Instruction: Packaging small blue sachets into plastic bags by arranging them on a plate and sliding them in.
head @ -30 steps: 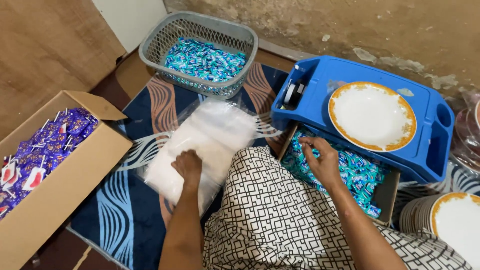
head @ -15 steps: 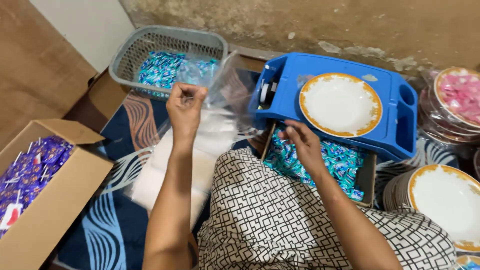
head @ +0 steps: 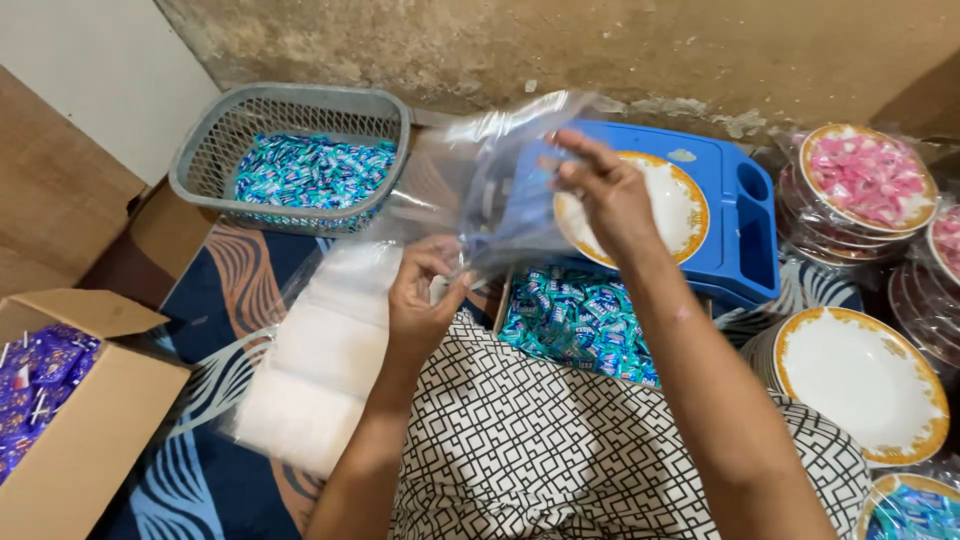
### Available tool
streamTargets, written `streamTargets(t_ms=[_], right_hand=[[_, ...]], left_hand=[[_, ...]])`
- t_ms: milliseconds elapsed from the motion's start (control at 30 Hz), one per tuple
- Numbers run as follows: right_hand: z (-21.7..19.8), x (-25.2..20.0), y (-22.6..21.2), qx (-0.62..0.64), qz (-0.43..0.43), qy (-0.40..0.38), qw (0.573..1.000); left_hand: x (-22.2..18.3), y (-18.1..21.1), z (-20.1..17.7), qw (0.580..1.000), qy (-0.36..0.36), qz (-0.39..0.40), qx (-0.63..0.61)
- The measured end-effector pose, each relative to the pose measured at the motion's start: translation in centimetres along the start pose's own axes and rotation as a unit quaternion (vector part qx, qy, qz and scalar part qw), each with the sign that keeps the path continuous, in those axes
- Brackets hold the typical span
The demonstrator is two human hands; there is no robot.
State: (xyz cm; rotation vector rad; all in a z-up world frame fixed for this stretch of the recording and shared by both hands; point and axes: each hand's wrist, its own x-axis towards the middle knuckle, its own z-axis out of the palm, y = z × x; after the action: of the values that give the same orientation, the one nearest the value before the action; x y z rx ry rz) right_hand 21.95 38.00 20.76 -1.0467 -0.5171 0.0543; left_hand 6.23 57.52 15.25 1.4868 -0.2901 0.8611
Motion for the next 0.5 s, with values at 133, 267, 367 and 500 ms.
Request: streamTargets(t_ms=[133,267,367,500], right_hand=[[-2.4,1.2,-5.4,-0.066,-0.076,-0.042,0.994],[-6.0,0.1,-6.8,-0.12,-0.106,-0.029,0.987],[-10.4,-1.0,-4.3,-0.107,-0.092,0.026,0.99],[-16.6,-2.8,0.9,-0.15,-0.074,0.082,0.982]], left_hand=[[0.8,1.3,-0.1,0.98,-0.022,-0.14,-0.143],[1.9,-0.9,0.9,0.916,0.079,-0.248,-0.305],[2.0,-3.1,2.2,0.862,0.125,-0.374,-0.319],[-0.2,-8.2,4.5,0.85,0.072,-0.416,-0.315]])
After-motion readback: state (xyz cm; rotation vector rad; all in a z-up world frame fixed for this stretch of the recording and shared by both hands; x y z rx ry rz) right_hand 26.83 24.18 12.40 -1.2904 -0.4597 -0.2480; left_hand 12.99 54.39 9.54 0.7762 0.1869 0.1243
